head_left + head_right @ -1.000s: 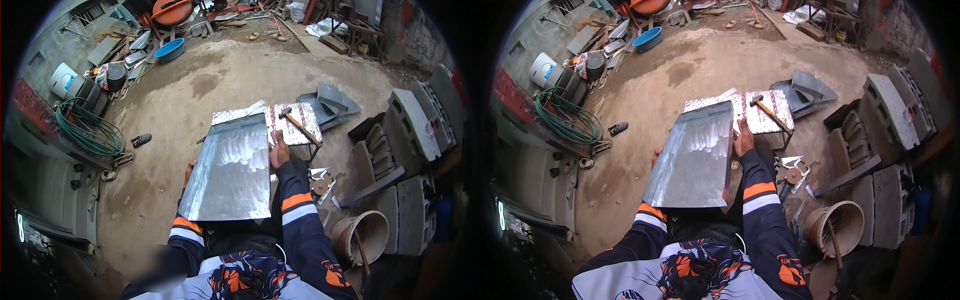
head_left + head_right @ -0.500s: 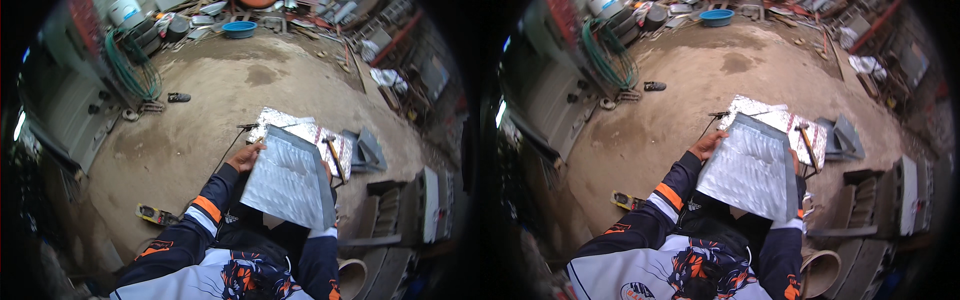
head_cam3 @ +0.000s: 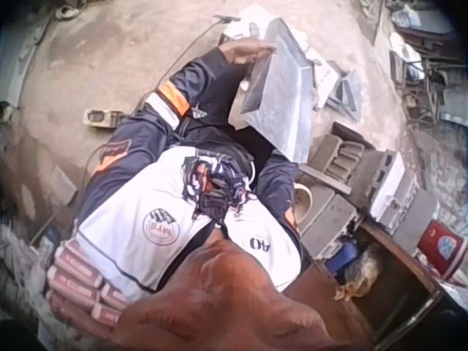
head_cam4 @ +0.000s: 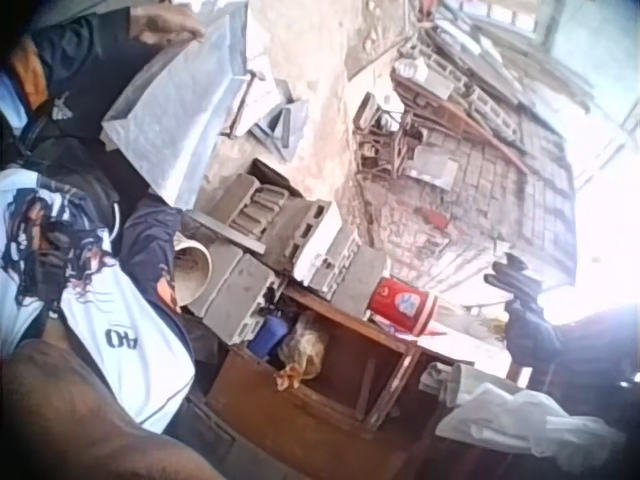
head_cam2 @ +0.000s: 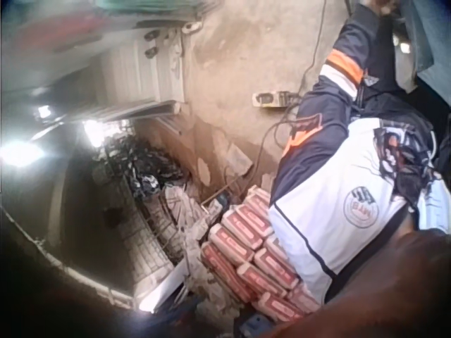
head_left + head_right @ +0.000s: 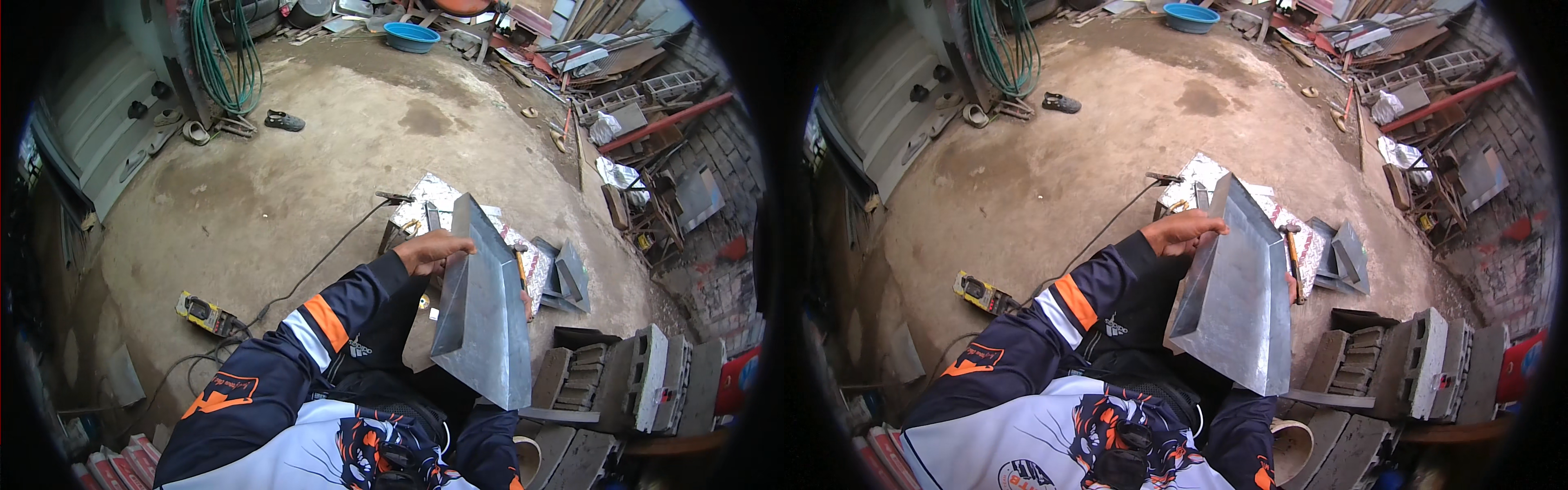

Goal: Measuring, marking, and bending a metal sheet to create a tray-like object.

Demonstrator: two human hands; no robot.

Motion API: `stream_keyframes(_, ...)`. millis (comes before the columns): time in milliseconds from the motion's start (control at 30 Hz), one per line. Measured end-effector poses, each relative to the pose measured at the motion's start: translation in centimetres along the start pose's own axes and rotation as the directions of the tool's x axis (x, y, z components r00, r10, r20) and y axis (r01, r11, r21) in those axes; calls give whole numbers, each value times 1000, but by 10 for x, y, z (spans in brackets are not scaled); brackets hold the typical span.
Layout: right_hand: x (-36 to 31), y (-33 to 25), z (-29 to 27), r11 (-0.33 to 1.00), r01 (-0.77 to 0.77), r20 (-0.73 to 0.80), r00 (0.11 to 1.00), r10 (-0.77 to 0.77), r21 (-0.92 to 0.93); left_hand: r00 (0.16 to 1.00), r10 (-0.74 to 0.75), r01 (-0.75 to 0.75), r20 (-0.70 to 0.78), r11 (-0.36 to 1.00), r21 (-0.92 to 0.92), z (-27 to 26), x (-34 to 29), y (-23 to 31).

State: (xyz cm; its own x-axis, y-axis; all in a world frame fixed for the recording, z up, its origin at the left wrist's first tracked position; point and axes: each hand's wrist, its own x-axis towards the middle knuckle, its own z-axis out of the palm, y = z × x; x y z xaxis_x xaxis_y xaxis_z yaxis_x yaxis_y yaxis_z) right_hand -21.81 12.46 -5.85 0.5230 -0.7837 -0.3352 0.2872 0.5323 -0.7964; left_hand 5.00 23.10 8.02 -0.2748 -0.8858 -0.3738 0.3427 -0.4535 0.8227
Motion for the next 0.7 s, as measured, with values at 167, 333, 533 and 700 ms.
stream_keyframes(167, -25, 49, 32, 988, -1, 34, 999, -4, 151, 1000, -9, 11, 7, 973, -229, -135, 0, -70)
stream_keyframes(333, 23, 73, -117, 581, 440, -201, 653, -730, -685, 947, -107, 210, 302, 919, -335, -126, 53, -58)
stream_keyframes(533, 21, 63, 35, 819, 563, -597, 695, -401, 106, 986, -168, 166, 7, 966, -197, -177, 25, -44)
stream_keyframes(700, 7, 52, 41, 781, 613, -682, 624, -381, 124, 966, -253, 257, 45, 960, -113, -157, 40, -33)
